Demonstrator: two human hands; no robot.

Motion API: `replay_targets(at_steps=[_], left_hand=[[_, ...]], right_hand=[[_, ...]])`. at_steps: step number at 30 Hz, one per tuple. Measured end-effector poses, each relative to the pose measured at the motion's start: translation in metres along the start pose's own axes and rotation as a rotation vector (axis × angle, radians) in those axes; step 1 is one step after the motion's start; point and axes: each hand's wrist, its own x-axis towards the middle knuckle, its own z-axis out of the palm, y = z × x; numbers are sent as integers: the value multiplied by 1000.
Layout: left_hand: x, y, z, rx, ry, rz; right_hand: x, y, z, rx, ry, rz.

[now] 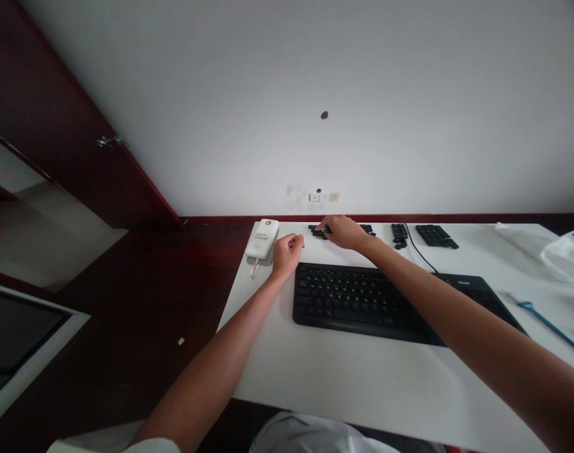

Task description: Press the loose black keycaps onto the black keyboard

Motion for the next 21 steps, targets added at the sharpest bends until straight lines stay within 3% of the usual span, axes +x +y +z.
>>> replay_targets(at_steps=[14, 21], left_hand=[[0, -2, 1, -58, -12, 16], [0, -5, 3, -82, -10, 15]], right_hand=[[0, -2, 15, -57, -31, -55], [-32, -19, 10, -64, -64, -86]])
